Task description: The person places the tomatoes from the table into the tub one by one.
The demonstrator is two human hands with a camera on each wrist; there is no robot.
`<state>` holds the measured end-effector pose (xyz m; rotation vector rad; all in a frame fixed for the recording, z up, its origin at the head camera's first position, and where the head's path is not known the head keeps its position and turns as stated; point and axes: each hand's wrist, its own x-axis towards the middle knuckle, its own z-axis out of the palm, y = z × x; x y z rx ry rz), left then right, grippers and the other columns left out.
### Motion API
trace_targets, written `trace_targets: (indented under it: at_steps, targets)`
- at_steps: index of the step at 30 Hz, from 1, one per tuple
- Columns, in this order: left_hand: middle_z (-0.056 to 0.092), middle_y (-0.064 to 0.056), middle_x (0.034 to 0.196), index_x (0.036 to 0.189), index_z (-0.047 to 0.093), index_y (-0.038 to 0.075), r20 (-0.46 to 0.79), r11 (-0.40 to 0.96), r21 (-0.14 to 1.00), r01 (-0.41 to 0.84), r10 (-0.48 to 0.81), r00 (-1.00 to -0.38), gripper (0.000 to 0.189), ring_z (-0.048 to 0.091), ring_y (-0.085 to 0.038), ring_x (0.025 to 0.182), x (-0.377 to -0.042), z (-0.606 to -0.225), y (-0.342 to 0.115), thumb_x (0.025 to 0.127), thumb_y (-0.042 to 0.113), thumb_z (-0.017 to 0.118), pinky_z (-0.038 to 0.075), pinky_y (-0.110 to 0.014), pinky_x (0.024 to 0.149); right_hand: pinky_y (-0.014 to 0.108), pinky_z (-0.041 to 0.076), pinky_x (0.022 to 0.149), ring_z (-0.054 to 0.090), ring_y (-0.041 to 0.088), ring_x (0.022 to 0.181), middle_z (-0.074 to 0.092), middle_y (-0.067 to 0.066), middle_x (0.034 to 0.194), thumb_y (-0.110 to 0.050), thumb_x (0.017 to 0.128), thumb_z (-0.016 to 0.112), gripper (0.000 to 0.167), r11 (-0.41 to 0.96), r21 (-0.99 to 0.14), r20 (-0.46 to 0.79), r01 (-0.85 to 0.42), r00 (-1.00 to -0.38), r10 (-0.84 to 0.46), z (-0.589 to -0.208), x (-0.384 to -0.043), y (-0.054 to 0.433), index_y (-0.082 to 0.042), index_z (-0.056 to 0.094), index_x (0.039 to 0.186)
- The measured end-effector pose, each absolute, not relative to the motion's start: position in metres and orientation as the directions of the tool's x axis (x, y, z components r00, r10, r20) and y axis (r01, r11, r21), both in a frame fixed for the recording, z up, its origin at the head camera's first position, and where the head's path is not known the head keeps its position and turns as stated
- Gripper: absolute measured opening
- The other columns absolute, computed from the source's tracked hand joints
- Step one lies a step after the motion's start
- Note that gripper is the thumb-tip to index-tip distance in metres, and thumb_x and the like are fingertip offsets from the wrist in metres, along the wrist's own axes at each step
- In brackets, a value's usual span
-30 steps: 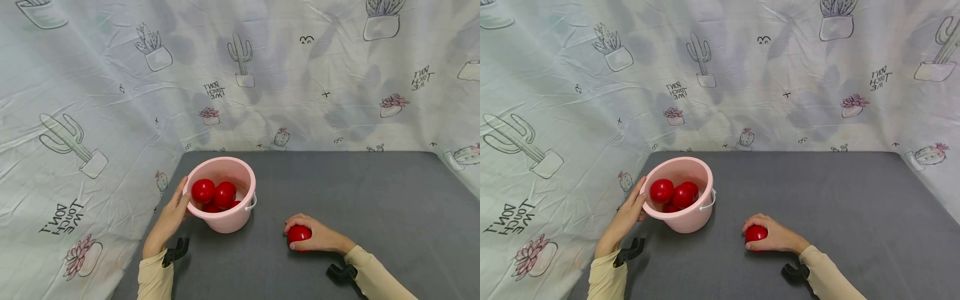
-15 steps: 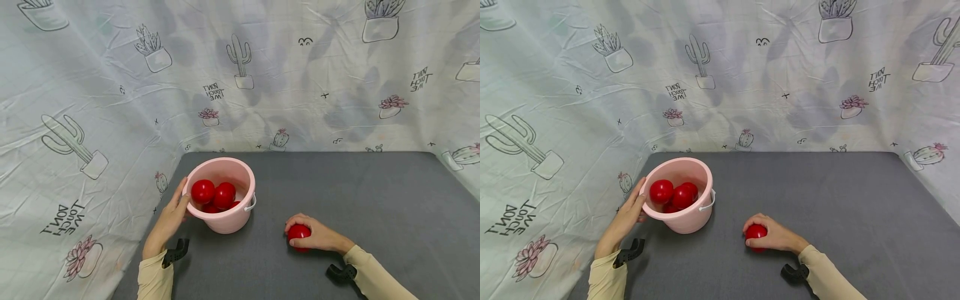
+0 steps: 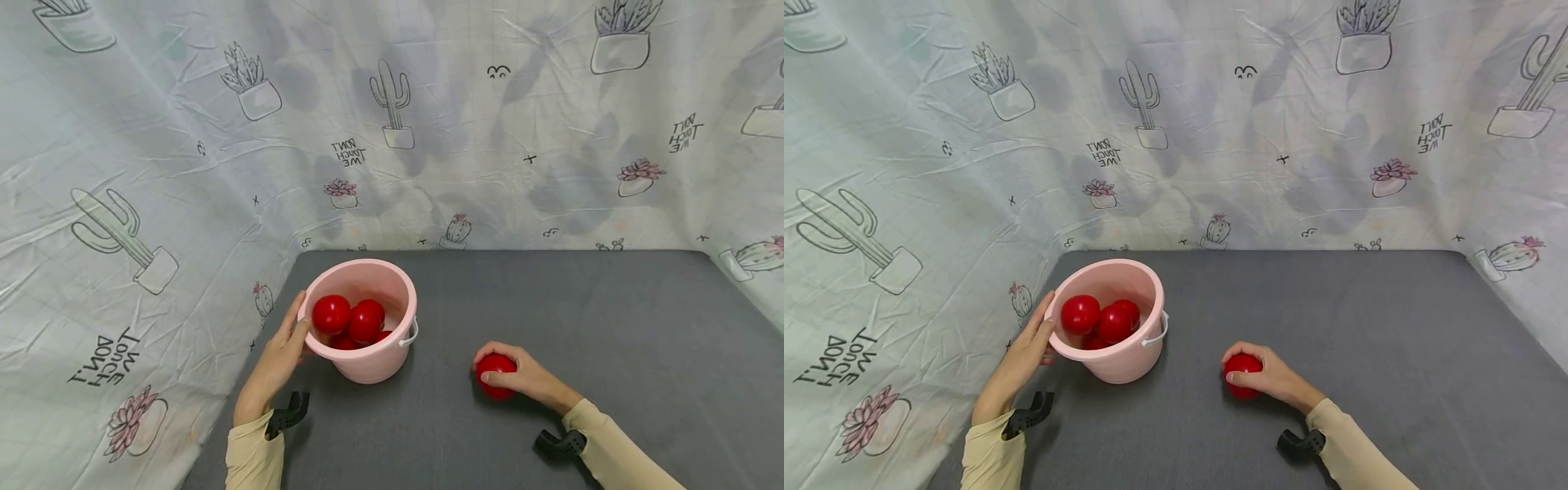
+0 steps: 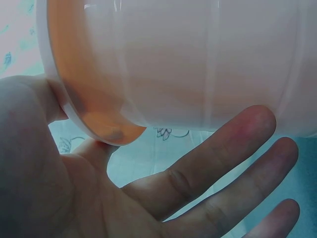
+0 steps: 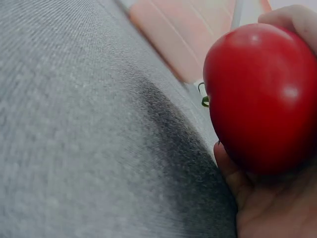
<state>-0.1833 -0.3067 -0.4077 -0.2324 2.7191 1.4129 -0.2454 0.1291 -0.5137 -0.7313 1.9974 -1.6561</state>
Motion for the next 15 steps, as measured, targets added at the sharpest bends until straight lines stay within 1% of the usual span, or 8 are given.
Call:
trace_targets:
  at_steps: [5, 11, 15]
  targets:
    - [0.04, -0.012, 0.159, 0.159, 0.006, 0.052, -0.137, 0.564, 0.806, -0.18, -0.118, -0.983, 0.059, 0.066, -0.024, 0.106, -0.1832, -0.4085, -0.3079, 0.105, 0.059, 0.031, 0.055, -0.047, 0.092, 0.04, 0.059, 0.078, 0.06, 0.023, 0.105, 0.061, 0.017, 0.121, -0.017, 0.097, 0.064, 0.028, 0.154, -0.984, -0.021, -0.094, -0.786, -0.618, -0.5135, -0.2478, 0.1284, -0.003, 0.06, 0.122]
    - [0.039, -0.012, 0.16, 0.159, 0.008, 0.053, -0.12, 0.556, 0.815, -0.161, -0.11, -0.987, 0.059, 0.067, -0.024, 0.106, -0.185, -0.4097, -0.308, 0.105, 0.059, 0.032, 0.056, -0.047, 0.093, 0.039, 0.059, 0.081, 0.061, 0.02, 0.108, 0.065, 0.017, 0.125, -0.018, 0.098, 0.065, 0.028, 0.162, -0.981, -0.003, -0.105, -0.83, -0.558, -0.5164, -0.2501, 0.1302, -0.006, 0.061, 0.123]
    - [0.039, -0.012, 0.16, 0.159, 0.007, 0.053, -0.128, 0.559, 0.812, -0.167, -0.109, -0.986, 0.06, 0.067, -0.024, 0.105, -0.1855, -0.4107, -0.3071, 0.105, 0.059, 0.033, 0.056, -0.046, 0.092, 0.039, 0.058, 0.081, 0.059, 0.022, 0.111, 0.066, 0.014, 0.127, -0.021, 0.097, 0.067, 0.028, 0.187, -0.977, -0.012, -0.098, -0.859, -0.512, -0.5176, -0.2517, 0.1284, -0.011, 0.064, 0.122]
